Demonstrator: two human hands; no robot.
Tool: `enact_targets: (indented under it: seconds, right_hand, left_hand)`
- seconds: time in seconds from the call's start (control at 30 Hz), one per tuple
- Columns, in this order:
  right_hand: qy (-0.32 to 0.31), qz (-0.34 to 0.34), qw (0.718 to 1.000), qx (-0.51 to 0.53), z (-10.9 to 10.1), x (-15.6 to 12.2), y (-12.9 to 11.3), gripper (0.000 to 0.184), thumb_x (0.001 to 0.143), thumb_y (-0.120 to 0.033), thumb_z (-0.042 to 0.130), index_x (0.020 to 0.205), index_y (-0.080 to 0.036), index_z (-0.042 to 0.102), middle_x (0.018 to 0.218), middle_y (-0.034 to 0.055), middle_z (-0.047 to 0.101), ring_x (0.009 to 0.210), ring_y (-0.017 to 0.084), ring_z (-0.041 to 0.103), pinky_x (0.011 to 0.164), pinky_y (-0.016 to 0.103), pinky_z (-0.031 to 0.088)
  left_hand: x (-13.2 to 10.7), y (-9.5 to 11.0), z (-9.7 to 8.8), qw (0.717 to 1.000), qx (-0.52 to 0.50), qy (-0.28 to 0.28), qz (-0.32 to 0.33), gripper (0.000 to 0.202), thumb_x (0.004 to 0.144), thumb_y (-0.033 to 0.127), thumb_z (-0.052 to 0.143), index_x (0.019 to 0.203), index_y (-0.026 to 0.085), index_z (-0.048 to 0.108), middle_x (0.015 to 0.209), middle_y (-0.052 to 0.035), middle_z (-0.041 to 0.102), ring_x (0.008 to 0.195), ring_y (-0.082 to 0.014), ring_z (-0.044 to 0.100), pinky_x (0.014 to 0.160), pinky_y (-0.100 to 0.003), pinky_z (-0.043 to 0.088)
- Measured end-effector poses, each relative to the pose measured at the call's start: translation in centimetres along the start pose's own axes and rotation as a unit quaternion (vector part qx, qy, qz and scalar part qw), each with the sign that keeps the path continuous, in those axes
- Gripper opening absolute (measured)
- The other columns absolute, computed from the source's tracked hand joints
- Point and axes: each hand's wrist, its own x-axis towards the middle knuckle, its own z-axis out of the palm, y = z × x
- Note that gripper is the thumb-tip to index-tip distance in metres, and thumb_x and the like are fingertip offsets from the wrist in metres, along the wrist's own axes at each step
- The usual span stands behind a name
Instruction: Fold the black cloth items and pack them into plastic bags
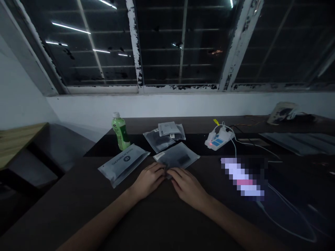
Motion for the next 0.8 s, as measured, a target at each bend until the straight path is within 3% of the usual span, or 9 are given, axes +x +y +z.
enact_targets:
  seconds: [0.1, 0.27, 0.53, 0.8]
  right_hand:
    - [0.007, 0.017, 1.0, -0.019, 0.2, 0.1, 0.5, 0.032, 0.092, -0.008, 0.047, 0.119, -0.02, 0.058, 0.11, 0.0069, 0.063, 0.102, 0.023, 0.059, 0.091, 0.041, 0.052]
    - [0.014, 0.017, 0.999, -0.038, 0.4, 0.2, 0.9, 0.019, 0.093, -0.01, 0.051, 0.102, -0.02, 0.064, 0.098, 0.0054, 0.063, 0.096, 0.022, 0.058, 0.089, 0.04, 0.051]
    - [0.039, 0.036, 0.997, -0.064, 0.2, 0.2, 1.1, 0.019, 0.092, -0.012, 0.051, 0.102, -0.02, 0.064, 0.1, 0.0066, 0.062, 0.096, 0.024, 0.057, 0.089, 0.041, 0.049]
    - [0.046, 0.173, 0.969, -0.173, -2.3, 0.4, 7.6, 0.034, 0.084, -0.007, 0.049, 0.115, -0.015, 0.062, 0.114, 0.0147, 0.06, 0.104, 0.03, 0.057, 0.09, 0.044, 0.046]
  left_hand:
    - [0.1, 0.1, -0.3, 1.0, 0.007, -0.007, 0.002, 0.016, 0.097, 0.022, 0.05, 0.092, 0.022, 0.065, 0.106, -0.0045, 0.069, 0.111, -0.0214, 0.061, 0.097, -0.037, 0.051]
    - [0.1, 0.2, -0.2, 1.0, 0.003, -0.007, 0.005, 0.017, 0.098, 0.024, 0.047, 0.099, 0.023, 0.064, 0.104, -0.0041, 0.069, 0.11, -0.0212, 0.061, 0.096, -0.037, 0.05]
    - [0.0, 0.2, -0.3, 1.0, -0.009, 0.016, -0.023, 0.012, 0.095, 0.021, 0.05, 0.098, 0.023, 0.061, 0.108, -0.0039, 0.068, 0.103, -0.0205, 0.064, 0.092, -0.035, 0.052]
    - [0.2, -1.3, -1.2, 0.988, 0.06, 0.095, -0.102, 0.013, 0.085, 0.011, 0.052, 0.091, 0.021, 0.057, 0.107, -0.006, 0.067, 0.102, -0.0239, 0.061, 0.088, -0.039, 0.053]
